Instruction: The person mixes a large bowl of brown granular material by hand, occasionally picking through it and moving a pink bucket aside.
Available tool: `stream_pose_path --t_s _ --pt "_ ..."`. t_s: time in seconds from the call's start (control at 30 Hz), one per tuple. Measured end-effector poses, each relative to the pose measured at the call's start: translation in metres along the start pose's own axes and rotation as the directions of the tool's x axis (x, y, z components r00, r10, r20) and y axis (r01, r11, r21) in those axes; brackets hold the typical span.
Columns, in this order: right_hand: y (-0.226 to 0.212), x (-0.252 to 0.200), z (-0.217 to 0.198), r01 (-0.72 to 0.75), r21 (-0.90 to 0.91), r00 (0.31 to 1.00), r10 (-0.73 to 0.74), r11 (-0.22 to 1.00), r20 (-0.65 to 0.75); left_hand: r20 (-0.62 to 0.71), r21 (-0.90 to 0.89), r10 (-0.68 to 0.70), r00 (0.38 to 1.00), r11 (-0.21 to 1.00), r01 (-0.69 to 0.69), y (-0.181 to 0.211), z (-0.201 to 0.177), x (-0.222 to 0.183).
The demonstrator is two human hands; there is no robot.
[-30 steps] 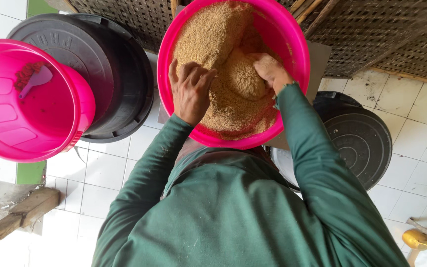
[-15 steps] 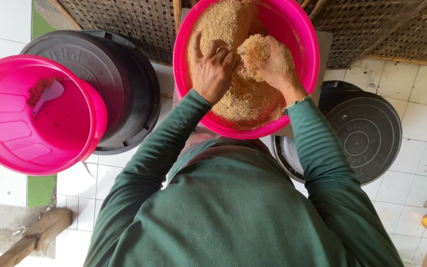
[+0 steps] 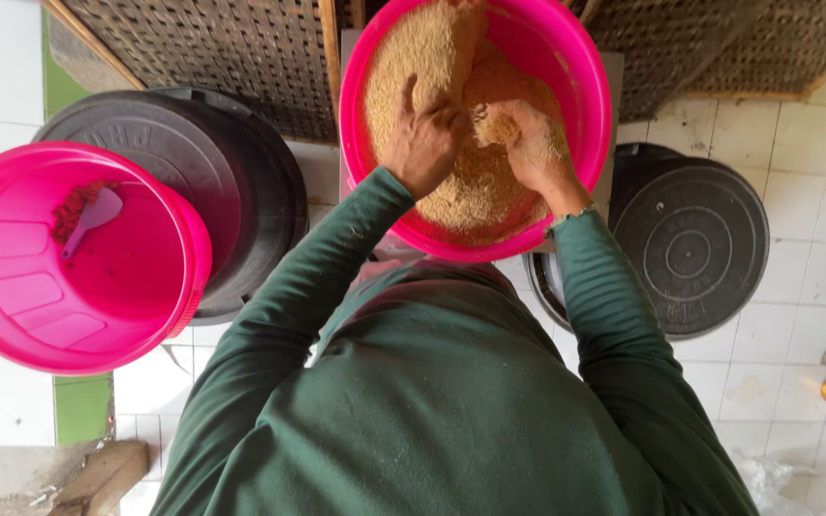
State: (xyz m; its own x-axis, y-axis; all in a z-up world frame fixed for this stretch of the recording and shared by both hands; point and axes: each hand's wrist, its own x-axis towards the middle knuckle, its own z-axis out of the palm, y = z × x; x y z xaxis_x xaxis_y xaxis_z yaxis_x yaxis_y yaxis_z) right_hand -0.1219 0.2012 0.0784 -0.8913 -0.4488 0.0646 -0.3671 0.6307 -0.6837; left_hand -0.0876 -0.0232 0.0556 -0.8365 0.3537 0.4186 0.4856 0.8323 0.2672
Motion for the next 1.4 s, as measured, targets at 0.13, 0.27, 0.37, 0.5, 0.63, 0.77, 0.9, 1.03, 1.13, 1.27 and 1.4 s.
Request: stream_pose_path --t_s 0.13,0.27,0.37,0.5,0.63,0.77,0.9,1.03,1.13,1.27,1.4 --pt "0.037 -0.015 0.012 -0.264 -0.203 0.959 0.279 0.943 0.046 0.011 -0.008 0.034 0.999 0.999 -0.034 0.0 0.006 0.002" --pt "0.07 -0.026 0.043 -0.546 -0.184 0.828 0.56 0.817 0.031 0.093 -0.007 -0.003 0.996 1.0 0.004 -0.006 0.011 -0.002" --pt "0.086 -0.025 0.058 -0.682 0.043 0.73 0.683 0.73 -0.028 -0.038 -0.015 0.005 0.999 1.0 -0.006 -0.01 0.014 -0.004" --pt "0.111 -0.018 0.062 -0.781 0.43 0.566 0.805 0.453 0.179 -0.119 -0.074 -0.07 0.99 0.995 0.062 -0.012 0.013 -0.003" --pt "0.092 -0.008 0.062 -0.596 0.641 0.736 0.648 0.483 0.196 -0.127 -0.11 -0.104 0.986 0.99 0.09 -0.017 0.005 0.001" --pt "0.066 0.005 0.042 -0.603 0.657 0.741 0.624 0.453 0.25 0.056 -0.203 -0.204 0.977 0.956 0.211 -0.022 -0.003 0.01" --pt "0.069 0.021 0.038 -0.423 0.891 0.819 0.489 0.163 0.3 -0.025 -0.188 -0.126 0.992 0.975 0.119 -0.023 -0.003 0.012" --pt "0.024 0.025 0.009 -0.443 0.084 0.894 0.431 0.893 0.125 0.048 -0.34 -0.243 0.969 0.908 0.245 -0.015 -0.009 0.011" --pt "-0.012 0.017 -0.015 -0.32 -0.319 0.863 0.414 0.892 0.289 0.465 -0.666 -0.415 0.782 0.418 0.618 -0.002 -0.019 0.018" --pt "-0.034 0.013 -0.027 -0.202 0.045 0.979 0.2 0.978 0.045 0.567 -0.823 -0.335 0.753 -0.265 0.502 0.017 -0.022 0.038" --pt "-0.041 0.005 -0.02 0.068 0.232 0.983 -0.025 0.97 -0.184 0.667 -0.675 -0.253 0.701 -0.603 0.425 0.034 -0.023 0.07"
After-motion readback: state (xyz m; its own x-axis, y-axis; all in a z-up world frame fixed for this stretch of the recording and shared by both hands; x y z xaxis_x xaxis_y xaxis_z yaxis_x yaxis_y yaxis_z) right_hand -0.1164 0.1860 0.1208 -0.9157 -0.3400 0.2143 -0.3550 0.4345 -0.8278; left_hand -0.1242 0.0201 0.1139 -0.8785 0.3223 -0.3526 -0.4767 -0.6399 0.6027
